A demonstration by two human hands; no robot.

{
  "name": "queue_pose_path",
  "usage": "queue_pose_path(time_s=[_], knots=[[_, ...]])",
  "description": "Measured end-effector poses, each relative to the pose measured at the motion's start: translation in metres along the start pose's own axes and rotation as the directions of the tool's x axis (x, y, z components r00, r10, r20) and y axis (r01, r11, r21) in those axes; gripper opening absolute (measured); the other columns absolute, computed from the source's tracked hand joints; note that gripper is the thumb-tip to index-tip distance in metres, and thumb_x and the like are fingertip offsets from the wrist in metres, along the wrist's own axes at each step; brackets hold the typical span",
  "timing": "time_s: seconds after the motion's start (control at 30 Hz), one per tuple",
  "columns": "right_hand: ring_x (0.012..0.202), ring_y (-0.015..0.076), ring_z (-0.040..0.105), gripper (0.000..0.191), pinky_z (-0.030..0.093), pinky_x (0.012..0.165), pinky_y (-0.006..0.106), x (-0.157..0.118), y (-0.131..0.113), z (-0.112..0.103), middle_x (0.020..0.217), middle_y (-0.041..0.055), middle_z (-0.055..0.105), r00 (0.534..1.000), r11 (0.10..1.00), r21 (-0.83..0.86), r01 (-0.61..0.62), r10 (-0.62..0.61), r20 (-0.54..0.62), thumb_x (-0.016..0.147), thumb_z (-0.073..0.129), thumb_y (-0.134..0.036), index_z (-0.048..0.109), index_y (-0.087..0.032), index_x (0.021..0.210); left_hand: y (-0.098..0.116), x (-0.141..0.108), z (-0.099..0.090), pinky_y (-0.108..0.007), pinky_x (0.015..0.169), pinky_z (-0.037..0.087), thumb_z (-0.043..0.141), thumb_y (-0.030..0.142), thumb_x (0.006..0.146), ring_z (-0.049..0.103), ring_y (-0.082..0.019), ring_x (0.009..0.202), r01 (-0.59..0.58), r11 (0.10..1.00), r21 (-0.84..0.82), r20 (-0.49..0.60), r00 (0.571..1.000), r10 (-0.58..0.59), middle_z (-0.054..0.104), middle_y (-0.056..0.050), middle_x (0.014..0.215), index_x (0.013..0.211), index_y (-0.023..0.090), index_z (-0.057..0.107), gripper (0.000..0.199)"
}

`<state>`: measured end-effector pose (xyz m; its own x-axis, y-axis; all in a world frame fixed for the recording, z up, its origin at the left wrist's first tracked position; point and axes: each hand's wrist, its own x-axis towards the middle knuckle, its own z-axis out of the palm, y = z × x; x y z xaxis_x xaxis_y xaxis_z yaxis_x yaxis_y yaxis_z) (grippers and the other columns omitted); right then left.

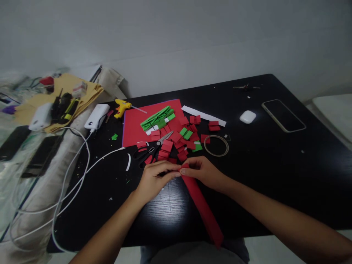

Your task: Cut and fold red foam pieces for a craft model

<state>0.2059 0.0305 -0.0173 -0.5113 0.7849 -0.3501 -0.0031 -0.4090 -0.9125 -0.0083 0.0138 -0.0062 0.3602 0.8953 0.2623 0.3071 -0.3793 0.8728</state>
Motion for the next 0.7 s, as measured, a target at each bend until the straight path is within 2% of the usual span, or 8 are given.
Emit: queue_pose_path(time_s=[0.7], knots=[[0.064, 0.0126, 0.051, 0.033, 0.035, 0.062, 0.027, 0.0006, 0.0031, -0.0002, 0.069, -0.0016, 0.062, 1.000, 0.999, 0.032, -0.007, 0.008, -0.008, 0.075, 0.084, -0.048, 0.074, -0.016, 0.080, -0.0028, -0.0025, 0.0015, -0.023, 0.072, 0.061, 0.078, 0.022, 0.088, 0.075, -0.014, 0.079, -0.002, 1.000, 0.007, -0.004, 1.000, 0.002, 0.080, -0.004, 0.092, 0.105, 0.020, 0.079, 0.017]])
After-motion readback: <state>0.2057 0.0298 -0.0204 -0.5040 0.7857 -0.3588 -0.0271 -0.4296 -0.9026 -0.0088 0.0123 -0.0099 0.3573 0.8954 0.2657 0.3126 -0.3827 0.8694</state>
